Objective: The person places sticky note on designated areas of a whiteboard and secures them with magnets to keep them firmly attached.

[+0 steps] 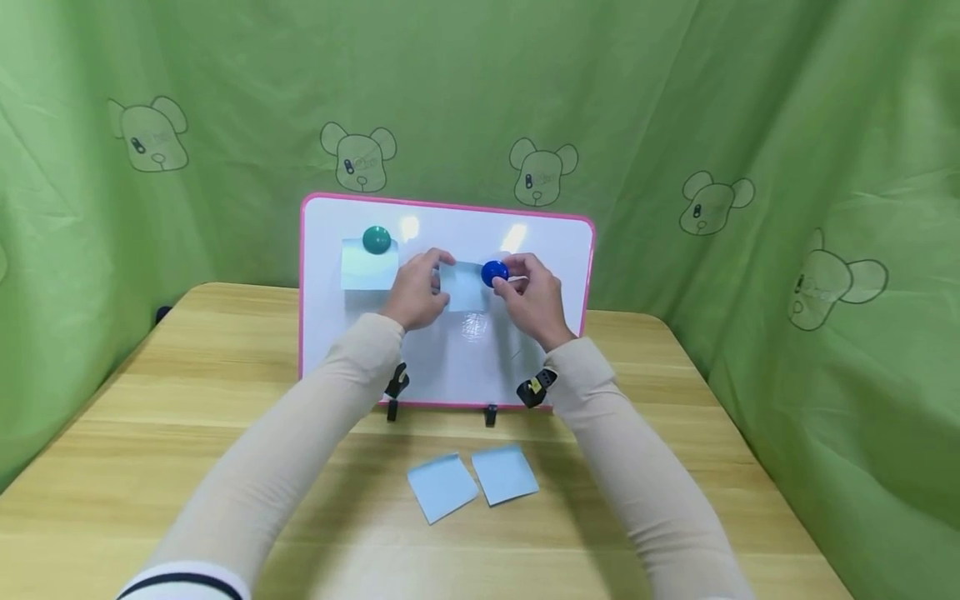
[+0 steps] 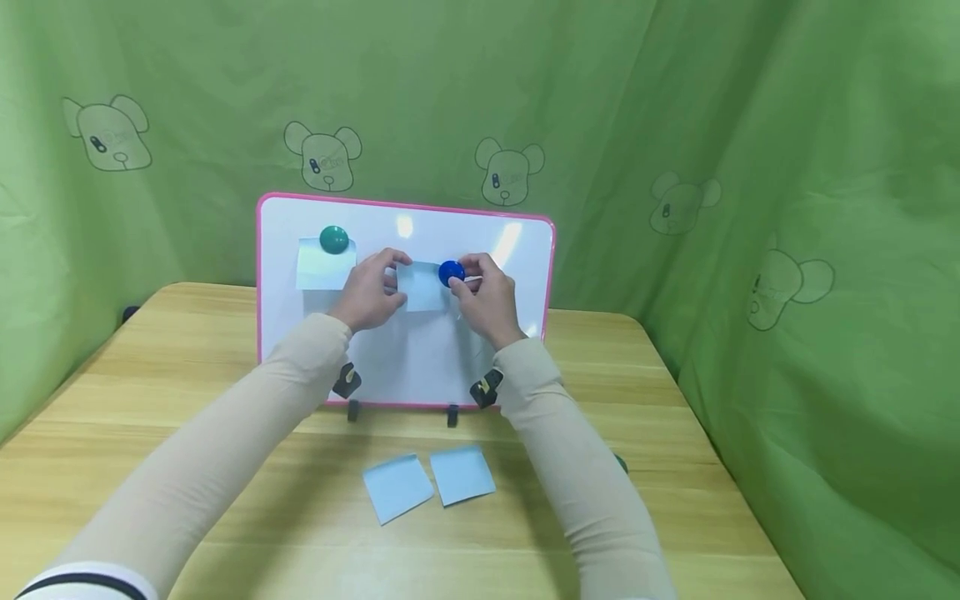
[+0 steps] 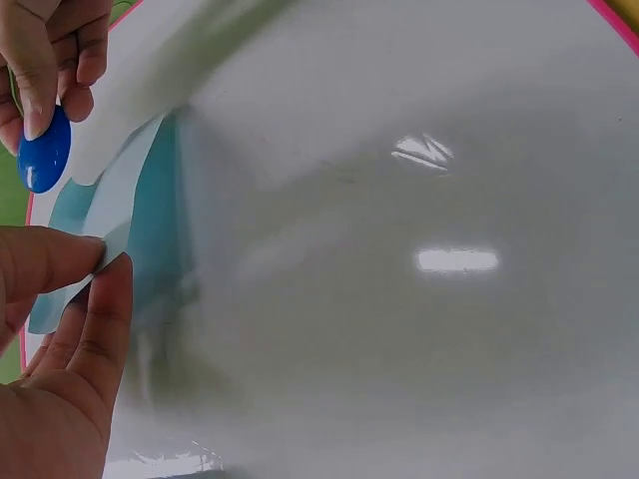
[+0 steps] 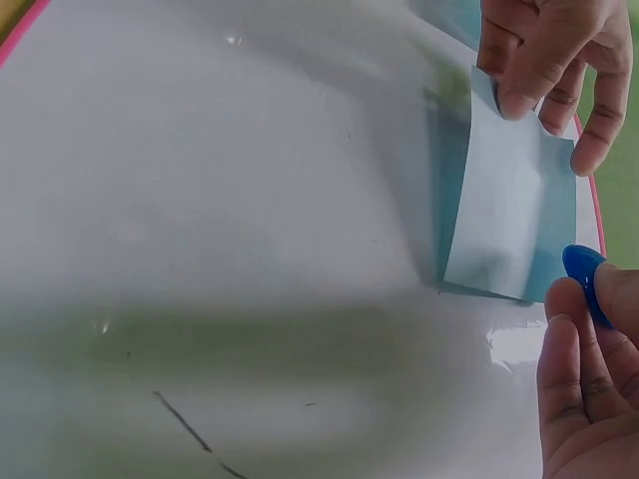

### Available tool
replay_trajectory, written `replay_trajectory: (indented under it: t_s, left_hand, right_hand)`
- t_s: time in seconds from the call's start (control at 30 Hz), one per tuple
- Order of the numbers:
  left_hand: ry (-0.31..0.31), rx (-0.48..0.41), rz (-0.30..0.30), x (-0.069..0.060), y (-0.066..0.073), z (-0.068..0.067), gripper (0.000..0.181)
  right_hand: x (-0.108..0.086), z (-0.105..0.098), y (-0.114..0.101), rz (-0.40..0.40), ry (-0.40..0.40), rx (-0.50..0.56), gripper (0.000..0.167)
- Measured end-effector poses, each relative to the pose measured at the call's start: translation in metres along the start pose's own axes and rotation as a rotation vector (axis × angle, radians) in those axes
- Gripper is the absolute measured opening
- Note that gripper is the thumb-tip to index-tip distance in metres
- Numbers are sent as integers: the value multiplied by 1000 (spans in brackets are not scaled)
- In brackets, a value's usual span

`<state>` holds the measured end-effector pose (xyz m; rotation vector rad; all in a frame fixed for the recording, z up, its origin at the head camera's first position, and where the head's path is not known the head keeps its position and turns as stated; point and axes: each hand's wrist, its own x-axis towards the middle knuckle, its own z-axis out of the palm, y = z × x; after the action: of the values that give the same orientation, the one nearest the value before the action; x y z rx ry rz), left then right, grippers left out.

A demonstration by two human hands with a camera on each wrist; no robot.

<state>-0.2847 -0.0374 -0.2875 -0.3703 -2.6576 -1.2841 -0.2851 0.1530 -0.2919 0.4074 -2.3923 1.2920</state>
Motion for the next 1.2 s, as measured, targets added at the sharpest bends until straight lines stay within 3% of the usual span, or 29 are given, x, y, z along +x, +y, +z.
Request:
replay_trajectory:
  t_s: [0.5, 1.2]
  left_hand:
    - [-5, 1, -4, 7, 6, -4, 47]
    - [33, 47, 13, 15, 8, -7, 48]
  right_hand:
    - [10, 8, -6, 8, 14, -10, 28]
    - [28, 21, -11, 52, 66, -21, 29]
